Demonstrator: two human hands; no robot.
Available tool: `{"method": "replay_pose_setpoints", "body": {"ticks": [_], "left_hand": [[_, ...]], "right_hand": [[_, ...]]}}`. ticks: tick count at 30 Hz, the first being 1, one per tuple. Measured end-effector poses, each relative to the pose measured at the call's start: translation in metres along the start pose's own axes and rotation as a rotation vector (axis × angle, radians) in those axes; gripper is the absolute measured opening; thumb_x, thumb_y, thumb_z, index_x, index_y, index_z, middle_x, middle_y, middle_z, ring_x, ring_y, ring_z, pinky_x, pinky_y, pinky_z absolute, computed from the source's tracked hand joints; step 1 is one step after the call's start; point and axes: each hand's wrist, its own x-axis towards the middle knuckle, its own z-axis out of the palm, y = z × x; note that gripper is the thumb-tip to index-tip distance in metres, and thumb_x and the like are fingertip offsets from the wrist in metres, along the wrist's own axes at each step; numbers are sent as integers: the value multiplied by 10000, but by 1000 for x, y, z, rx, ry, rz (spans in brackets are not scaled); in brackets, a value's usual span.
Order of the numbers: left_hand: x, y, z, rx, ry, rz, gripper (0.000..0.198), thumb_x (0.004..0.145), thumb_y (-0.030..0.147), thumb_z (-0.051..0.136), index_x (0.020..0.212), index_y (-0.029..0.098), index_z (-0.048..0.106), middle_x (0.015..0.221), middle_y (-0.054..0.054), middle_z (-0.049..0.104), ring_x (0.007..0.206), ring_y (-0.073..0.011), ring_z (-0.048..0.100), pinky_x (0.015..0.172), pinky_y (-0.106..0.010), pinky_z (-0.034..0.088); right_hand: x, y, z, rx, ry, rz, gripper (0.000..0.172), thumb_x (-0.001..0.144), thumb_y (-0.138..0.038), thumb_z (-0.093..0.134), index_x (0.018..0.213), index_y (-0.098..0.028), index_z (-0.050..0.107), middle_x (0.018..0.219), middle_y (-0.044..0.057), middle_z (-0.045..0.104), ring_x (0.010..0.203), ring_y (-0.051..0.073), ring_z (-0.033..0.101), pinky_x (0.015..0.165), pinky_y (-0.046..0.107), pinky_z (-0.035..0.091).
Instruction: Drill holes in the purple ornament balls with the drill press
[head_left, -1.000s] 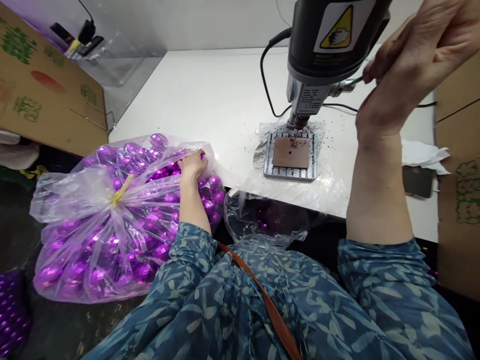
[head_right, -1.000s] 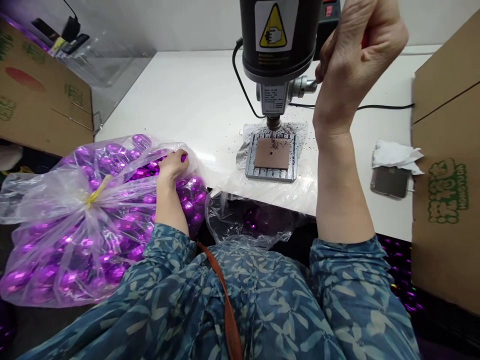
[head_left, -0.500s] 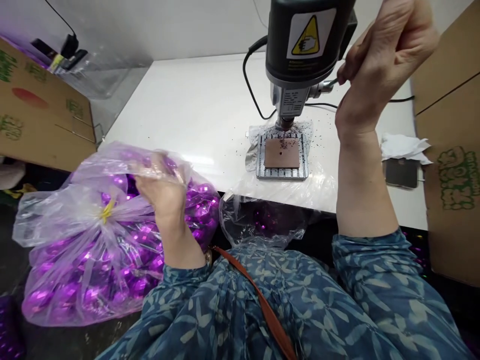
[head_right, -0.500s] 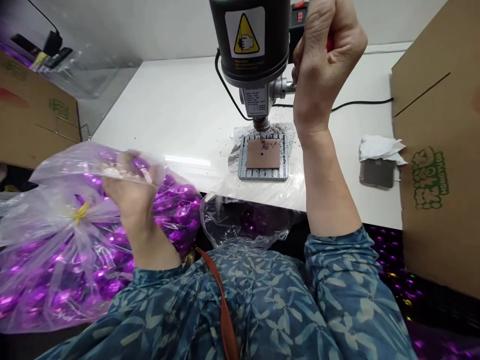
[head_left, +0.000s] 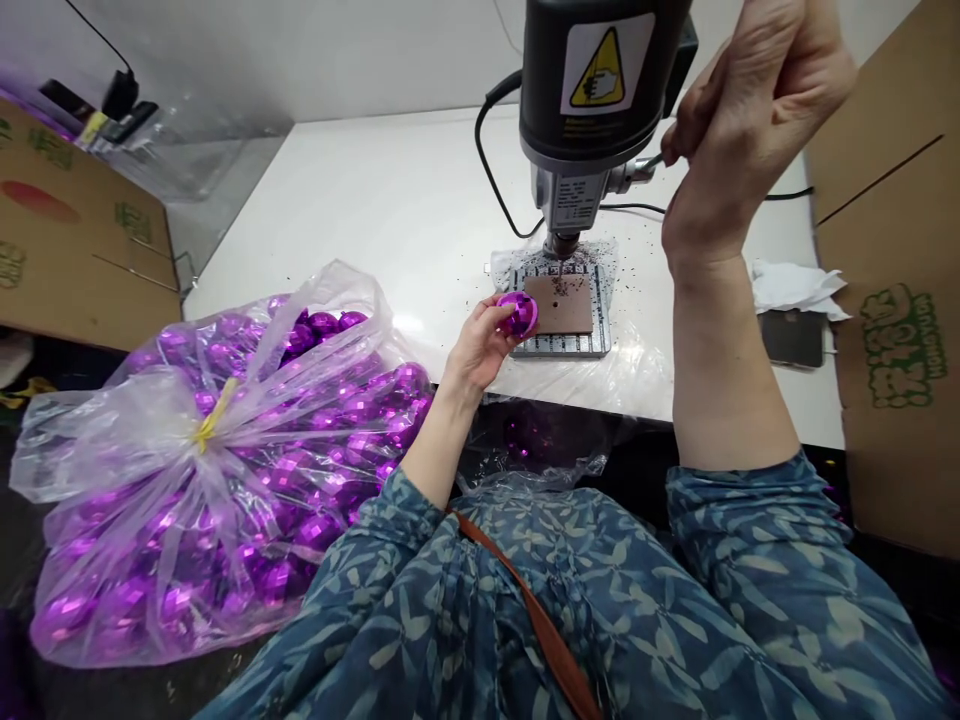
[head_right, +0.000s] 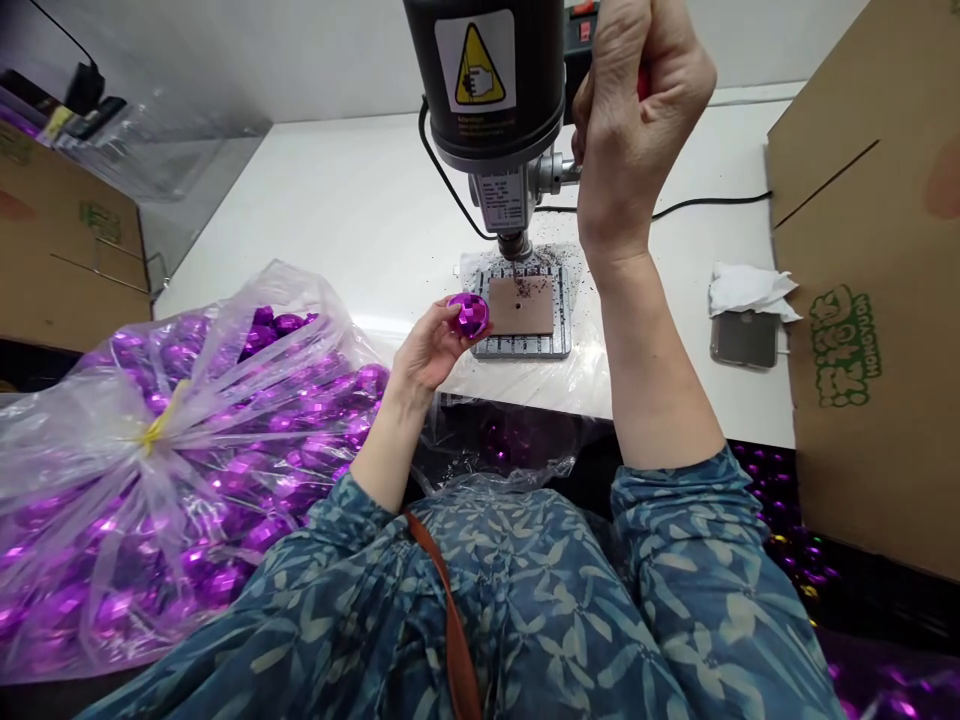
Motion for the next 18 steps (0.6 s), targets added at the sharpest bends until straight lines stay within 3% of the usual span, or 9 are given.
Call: {"method": "replay_pose_setpoints", "body": {"ticks": [3, 6, 12, 18], "left_hand": [[36, -23, -5, -113, 81, -32, 297, 784, 230, 806, 998, 209, 602, 1100, -50, 716, 1115, -211, 711, 984, -392, 605], [54, -36, -7, -15, 137, 61, 458, 741, 251, 900, 1101, 217, 619, 1115, -53, 747, 1151, -228, 717, 995, -401, 602], [74, -52, -8, 183, 45, 285, 546, 772, 437, 919, 1227, 262, 674, 1268, -60, 753, 1291, -235, 673, 1118, -402, 547], [96, -70, -13, 442, -13, 410, 576, 792, 519, 875, 1280, 294, 668, 1339, -87, 723, 1231, -255, 684, 1101, -459, 545]], "right_hand": [[-2, 0, 0, -1, -10, -10, 695, 587, -815, 496, 683, -144, 340, 465, -85, 190, 382, -39, 283, 437, 190, 210], [-3, 1, 0, -2, -7, -12, 703, 594, -817, 501, 686, -139, 342, 477, -80, 177, 382, -41, 283, 424, 191, 198], [-2, 3, 0, 13, 4, -30, 661, 627, -787, 510, 700, -151, 345, 474, -77, 180, 385, -30, 288, 426, 197, 191], [-2, 2, -1, 7, -10, -32, 676, 625, -799, 524, 692, -147, 355, 477, -76, 174, 388, -33, 279, 424, 205, 186]]}}
